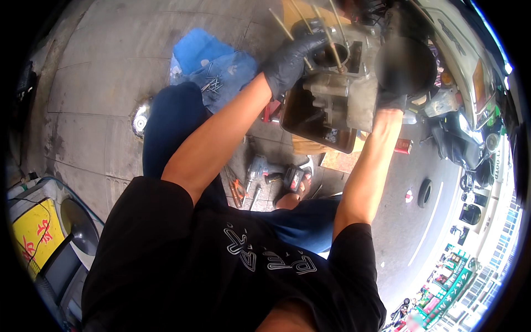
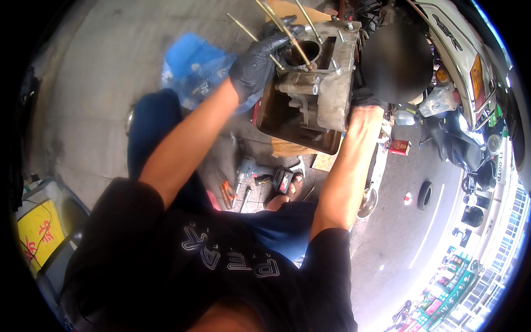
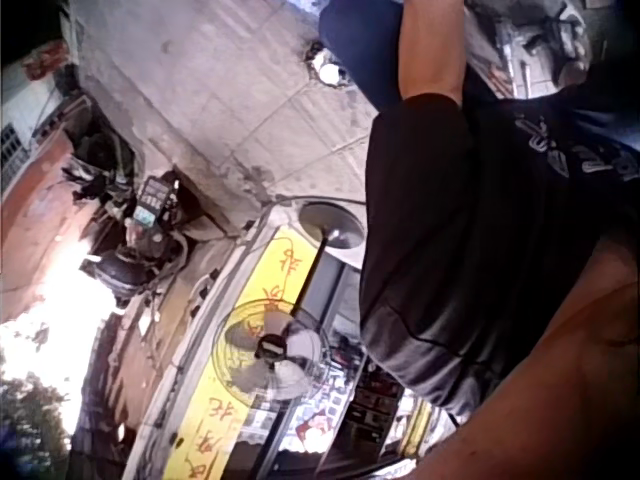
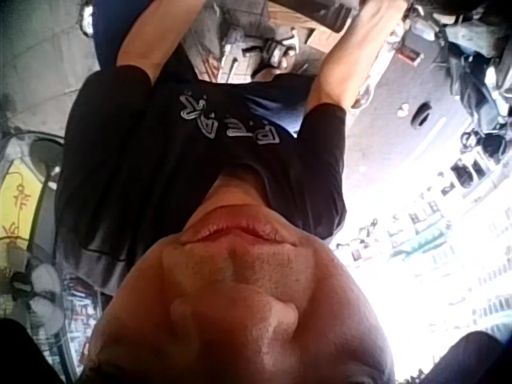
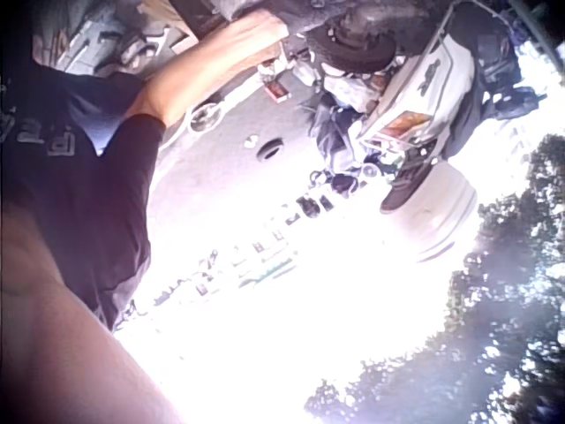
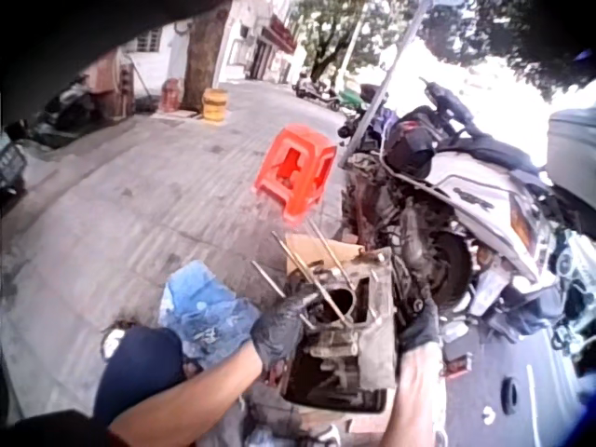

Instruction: The person cleans engine components with a cloth, moves a cardboard sheet, and strikes an engine casing with a hammer.

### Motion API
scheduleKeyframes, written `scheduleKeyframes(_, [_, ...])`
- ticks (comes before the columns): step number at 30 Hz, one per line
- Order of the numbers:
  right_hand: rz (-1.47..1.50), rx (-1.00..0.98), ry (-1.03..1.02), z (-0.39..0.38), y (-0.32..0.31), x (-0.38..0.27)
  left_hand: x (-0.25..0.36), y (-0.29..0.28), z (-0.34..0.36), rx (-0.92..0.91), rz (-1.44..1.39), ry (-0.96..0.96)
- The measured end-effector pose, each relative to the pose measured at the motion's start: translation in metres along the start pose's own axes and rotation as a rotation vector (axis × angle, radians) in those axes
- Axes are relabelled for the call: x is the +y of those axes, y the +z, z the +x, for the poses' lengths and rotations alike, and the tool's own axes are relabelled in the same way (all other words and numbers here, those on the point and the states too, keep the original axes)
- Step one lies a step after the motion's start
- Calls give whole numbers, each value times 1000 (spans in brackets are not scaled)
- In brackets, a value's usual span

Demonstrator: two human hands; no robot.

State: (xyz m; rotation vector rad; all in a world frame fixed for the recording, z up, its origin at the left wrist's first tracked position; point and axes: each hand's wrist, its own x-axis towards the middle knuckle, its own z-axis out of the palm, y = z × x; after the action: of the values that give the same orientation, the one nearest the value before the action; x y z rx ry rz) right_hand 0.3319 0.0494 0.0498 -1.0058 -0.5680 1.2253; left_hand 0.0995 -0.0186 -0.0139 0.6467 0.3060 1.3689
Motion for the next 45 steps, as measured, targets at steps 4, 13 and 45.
scheduleKeyframes(4, [77, -262, -27, 27, -25, -6, -16, -1, 18, 18, 36, 77])
scheduleKeyframes(13, [-216, -589, -129, 40, -97, -15, -6, 19, 51, -125, 210, 247])
scheduleKeyframes(45, [-1603, -122, -1364, -198, -133, -81, -63, 277, 34, -730, 808, 40])
